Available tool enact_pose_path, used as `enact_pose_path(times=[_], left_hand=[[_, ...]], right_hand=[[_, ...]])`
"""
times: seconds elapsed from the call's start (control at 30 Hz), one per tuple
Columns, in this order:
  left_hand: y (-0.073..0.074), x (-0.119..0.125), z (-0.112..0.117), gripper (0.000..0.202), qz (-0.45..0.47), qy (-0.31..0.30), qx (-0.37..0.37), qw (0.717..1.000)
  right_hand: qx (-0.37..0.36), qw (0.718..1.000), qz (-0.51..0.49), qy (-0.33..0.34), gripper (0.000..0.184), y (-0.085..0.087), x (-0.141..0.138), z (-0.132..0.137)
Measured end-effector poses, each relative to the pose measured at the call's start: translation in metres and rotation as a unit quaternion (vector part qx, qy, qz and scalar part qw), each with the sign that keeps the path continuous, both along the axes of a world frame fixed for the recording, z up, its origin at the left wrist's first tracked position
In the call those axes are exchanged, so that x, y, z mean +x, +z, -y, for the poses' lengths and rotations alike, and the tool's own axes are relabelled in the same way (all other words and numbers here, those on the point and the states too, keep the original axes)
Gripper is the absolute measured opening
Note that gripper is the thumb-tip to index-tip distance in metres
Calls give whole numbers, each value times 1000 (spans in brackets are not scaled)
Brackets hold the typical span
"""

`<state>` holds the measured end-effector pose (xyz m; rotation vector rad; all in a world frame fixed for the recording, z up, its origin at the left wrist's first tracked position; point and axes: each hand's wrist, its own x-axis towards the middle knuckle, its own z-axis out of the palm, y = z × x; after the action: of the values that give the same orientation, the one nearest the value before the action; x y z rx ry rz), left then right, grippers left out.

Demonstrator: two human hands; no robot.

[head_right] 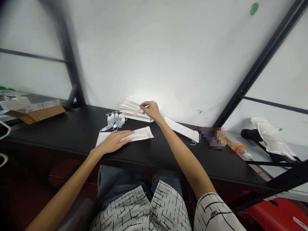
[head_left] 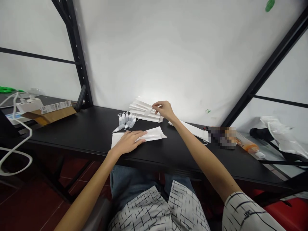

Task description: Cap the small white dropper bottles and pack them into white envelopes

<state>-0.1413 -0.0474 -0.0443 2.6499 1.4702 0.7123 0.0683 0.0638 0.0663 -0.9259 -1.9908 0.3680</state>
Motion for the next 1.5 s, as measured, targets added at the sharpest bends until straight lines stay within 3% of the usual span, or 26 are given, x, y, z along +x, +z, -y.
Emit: enact_pose_path(times=[0.23, 0.47, 0.63, 0.83, 1.07, 1.17, 1.37, 1.5], left_hand=[[4, 0, 3, 55, -6, -2, -20, 1000], [4, -1, 3, 56, -13, 3, -12, 1000], [2, -2, 1, 55, -18, 0, -8, 1000], [3, -1, 2, 55, -15, -3, 6, 1000], [5, 0, 5, 54, 0, -22, 3, 1000], [6, 2, 5, 53, 2, -40, -1, 999], [6, 6, 4, 53, -1, -65, -14, 998], [7, 8, 5, 54, -8, -60, -21, 998]], right_hand=[[-131, 986, -105, 5, 24, -26, 68, 27], [-230, 963, -143, 8, 24, -53, 102, 40], [-265, 956, -119, 35, 23, -63, 94, 42], [-306, 944, -55, 110, 27, -61, 75, 48], [-344, 929, -53, 127, 27, -51, 93, 50], [-361, 922, -42, 135, 25, -55, 94, 51], [-389, 905, -10, 170, 19, -72, 65, 59], [-371, 913, -9, 168, 21, -71, 66, 61]])
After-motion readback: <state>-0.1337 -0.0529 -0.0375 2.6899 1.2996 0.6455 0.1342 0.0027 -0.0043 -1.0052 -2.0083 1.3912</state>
